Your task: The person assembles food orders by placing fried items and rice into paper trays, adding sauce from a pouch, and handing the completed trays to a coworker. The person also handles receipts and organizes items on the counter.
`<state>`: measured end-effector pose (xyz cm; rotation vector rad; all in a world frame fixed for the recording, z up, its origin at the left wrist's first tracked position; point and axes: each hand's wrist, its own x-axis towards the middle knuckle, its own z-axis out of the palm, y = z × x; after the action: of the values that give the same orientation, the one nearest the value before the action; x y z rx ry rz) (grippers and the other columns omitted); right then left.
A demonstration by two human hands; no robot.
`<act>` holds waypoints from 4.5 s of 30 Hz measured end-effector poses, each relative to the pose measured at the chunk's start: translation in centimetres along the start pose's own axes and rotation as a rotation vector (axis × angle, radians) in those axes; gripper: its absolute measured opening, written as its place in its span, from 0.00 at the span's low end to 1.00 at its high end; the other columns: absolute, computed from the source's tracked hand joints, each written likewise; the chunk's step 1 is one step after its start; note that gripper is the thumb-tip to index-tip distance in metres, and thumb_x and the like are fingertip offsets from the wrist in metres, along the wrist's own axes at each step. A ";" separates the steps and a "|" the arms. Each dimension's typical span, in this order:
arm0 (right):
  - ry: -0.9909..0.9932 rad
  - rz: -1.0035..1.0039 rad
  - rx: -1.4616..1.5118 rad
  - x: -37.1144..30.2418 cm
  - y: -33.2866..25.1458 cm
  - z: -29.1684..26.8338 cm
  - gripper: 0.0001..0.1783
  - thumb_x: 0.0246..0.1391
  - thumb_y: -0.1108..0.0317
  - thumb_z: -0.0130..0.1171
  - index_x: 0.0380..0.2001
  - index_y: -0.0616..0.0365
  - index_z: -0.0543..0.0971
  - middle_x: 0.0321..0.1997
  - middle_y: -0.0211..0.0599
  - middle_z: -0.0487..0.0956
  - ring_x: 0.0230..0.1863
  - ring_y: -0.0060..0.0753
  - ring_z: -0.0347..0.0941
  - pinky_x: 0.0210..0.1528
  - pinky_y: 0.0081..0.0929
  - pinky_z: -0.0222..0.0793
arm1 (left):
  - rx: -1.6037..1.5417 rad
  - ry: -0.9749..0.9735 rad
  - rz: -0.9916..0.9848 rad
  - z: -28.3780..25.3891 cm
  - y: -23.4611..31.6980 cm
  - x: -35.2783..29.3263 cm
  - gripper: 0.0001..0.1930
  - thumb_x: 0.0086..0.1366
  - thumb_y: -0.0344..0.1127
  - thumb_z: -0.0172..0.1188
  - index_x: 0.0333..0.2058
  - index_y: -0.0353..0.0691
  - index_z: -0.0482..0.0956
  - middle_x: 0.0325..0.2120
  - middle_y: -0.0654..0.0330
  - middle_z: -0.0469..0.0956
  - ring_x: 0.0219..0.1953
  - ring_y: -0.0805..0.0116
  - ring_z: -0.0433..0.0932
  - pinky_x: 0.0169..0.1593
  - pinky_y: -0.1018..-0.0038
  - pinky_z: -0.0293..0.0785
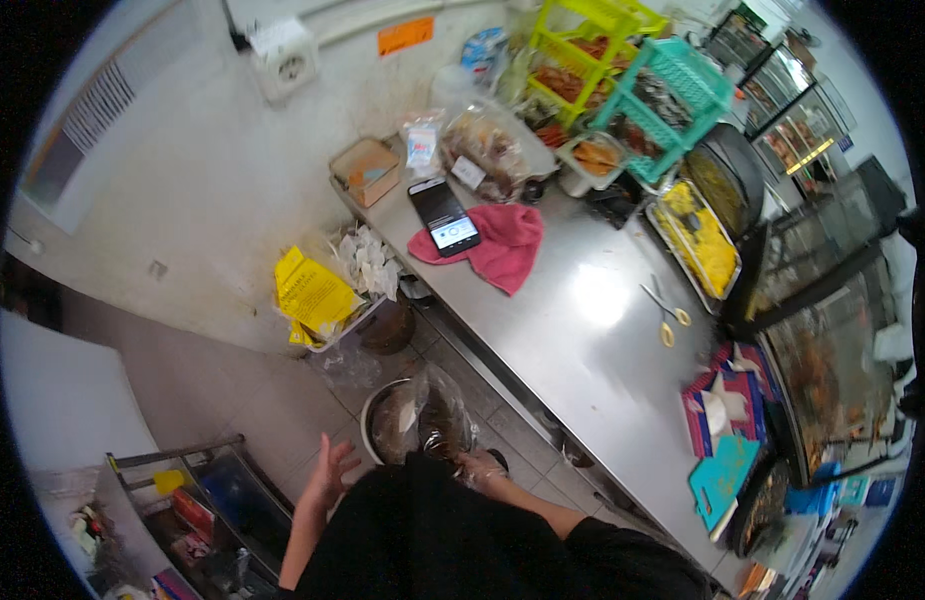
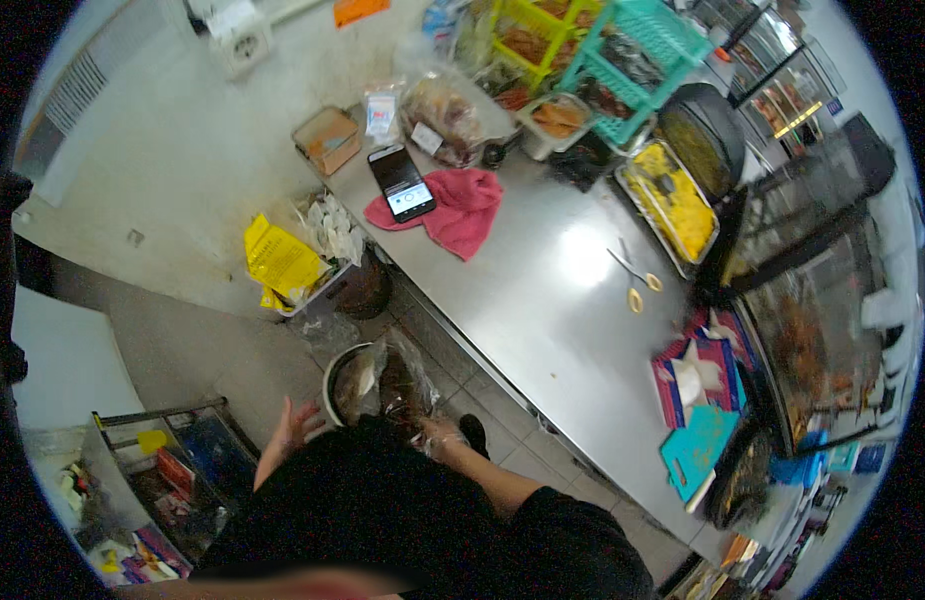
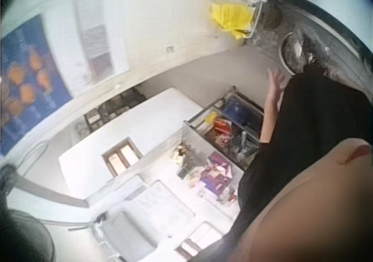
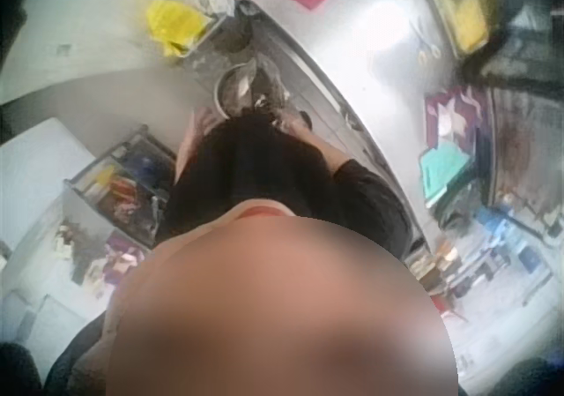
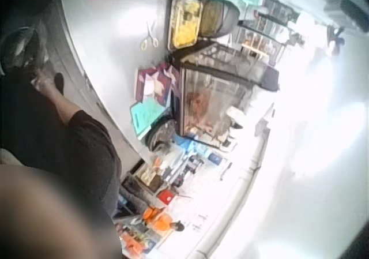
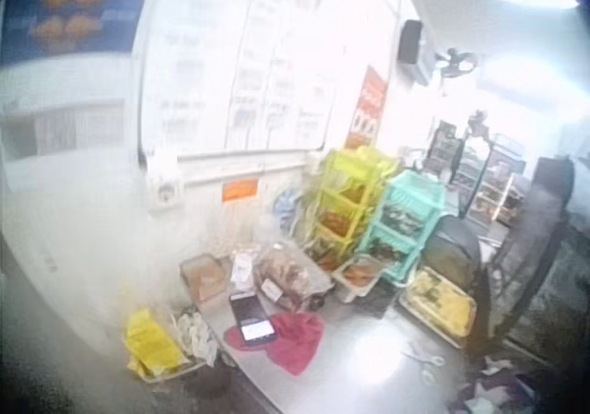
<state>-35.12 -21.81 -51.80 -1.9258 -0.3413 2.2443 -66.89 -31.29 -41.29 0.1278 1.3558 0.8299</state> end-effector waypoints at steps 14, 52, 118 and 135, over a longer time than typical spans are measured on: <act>0.115 -0.681 -0.182 -19.0 -24.3 -13.1 0.30 0.57 0.75 0.57 0.64 0.53 0.68 0.41 0.37 0.80 0.33 0.33 0.79 0.26 0.32 0.83 | 0.489 -0.532 0.297 24.4 22.1 4.7 0.33 0.76 0.61 0.41 0.69 0.45 0.59 0.60 0.58 0.72 0.56 0.60 0.75 0.61 0.62 0.71; 0.831 -0.872 -1.112 -31.5 -27.1 -27.4 0.38 0.21 0.48 0.83 0.33 0.65 0.78 0.35 0.51 0.78 0.39 0.51 0.76 0.43 0.43 0.71 | 1.518 -1.153 1.665 51.6 38.4 6.6 0.06 0.63 0.40 0.63 0.33 0.48 0.78 0.31 0.66 0.79 0.38 0.62 0.79 0.48 0.64 0.69; 0.408 -1.153 -0.537 -18.1 -30.5 -22.0 0.29 0.32 0.58 0.82 0.27 0.59 0.71 0.25 0.35 0.73 0.31 0.33 0.68 0.35 0.34 0.65 | 1.653 -0.764 1.217 49.5 39.4 12.4 0.18 0.55 0.46 0.74 0.39 0.42 0.85 0.36 0.55 0.84 0.40 0.63 0.81 0.48 0.71 0.74; 0.357 -1.247 -0.555 -17.4 -33.1 -17.6 0.20 0.52 0.59 0.72 0.29 0.54 0.68 0.31 0.34 0.83 0.34 0.21 0.74 0.36 0.23 0.68 | 1.041 -0.787 0.689 43.9 35.8 16.8 0.13 0.63 0.36 0.68 0.43 0.34 0.84 0.36 0.66 0.84 0.39 0.79 0.76 0.46 0.76 0.73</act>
<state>-15.79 6.48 -28.60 -1.4771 -1.6460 1.0109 -44.16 20.67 -24.63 1.6252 0.8330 0.4322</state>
